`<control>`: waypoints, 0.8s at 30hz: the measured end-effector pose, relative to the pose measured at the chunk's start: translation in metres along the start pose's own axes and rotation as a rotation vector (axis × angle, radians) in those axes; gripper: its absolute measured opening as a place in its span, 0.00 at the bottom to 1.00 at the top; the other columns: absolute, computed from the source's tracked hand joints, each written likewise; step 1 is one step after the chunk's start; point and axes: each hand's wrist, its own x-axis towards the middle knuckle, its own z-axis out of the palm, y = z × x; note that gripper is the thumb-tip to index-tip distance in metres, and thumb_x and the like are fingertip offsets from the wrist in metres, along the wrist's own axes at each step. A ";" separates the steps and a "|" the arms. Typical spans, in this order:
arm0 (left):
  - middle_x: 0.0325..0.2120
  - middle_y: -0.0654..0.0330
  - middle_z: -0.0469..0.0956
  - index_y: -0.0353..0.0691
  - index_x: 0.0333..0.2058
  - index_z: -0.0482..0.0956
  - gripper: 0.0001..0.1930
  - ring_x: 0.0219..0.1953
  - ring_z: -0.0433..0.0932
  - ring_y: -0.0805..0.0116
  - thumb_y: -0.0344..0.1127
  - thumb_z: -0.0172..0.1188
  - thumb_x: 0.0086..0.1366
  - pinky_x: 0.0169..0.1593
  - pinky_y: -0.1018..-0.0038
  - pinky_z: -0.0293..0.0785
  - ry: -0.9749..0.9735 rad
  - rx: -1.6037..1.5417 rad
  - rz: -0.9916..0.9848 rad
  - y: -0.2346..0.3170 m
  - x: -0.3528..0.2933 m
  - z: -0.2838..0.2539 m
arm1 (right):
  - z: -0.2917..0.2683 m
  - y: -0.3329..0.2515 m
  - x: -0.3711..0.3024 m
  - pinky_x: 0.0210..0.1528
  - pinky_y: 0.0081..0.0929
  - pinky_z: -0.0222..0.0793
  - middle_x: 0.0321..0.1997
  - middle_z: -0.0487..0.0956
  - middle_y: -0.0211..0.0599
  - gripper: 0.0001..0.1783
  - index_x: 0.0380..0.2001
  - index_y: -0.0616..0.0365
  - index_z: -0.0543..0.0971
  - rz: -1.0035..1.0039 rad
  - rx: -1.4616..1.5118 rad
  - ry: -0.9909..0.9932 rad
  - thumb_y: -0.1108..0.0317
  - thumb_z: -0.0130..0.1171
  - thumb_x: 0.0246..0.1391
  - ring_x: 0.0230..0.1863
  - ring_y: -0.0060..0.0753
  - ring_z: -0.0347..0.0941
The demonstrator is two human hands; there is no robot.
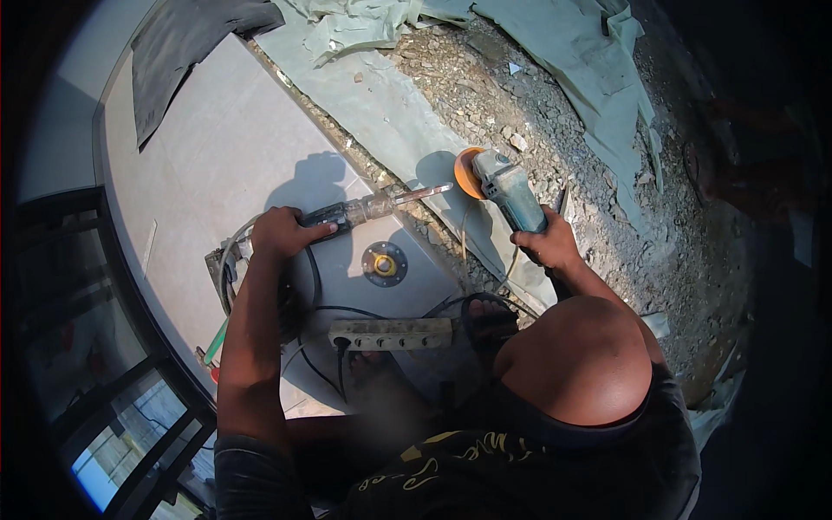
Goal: The person uses an angle grinder to smooth or cut the edge of a concrete or stone surface while holding a demolition hammer nearby.
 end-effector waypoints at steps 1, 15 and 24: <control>0.31 0.46 0.86 0.36 0.36 0.88 0.49 0.38 0.87 0.48 0.84 0.62 0.43 0.46 0.58 0.81 -0.053 0.050 -0.018 0.005 -0.002 -0.002 | -0.002 0.000 -0.001 0.39 0.34 0.79 0.31 0.85 0.43 0.35 0.51 0.63 0.79 0.006 0.000 0.006 0.56 0.74 0.39 0.31 0.35 0.84; 0.30 0.46 0.86 0.33 0.39 0.88 0.46 0.38 0.87 0.49 0.79 0.65 0.47 0.46 0.59 0.81 -0.042 -0.059 -0.125 0.012 -0.029 0.013 | -0.015 -0.022 0.017 0.45 0.35 0.78 0.36 0.86 0.46 0.37 0.51 0.64 0.80 -0.018 -0.194 -0.068 0.54 0.75 0.37 0.36 0.40 0.83; 0.30 0.46 0.86 0.32 0.37 0.87 0.50 0.39 0.86 0.49 0.84 0.60 0.48 0.47 0.58 0.80 -0.065 -0.043 -0.056 0.002 -0.024 0.017 | -0.052 -0.101 0.034 0.51 0.36 0.76 0.45 0.85 0.51 0.38 0.52 0.65 0.80 -0.069 -0.478 -0.154 0.55 0.76 0.38 0.45 0.42 0.83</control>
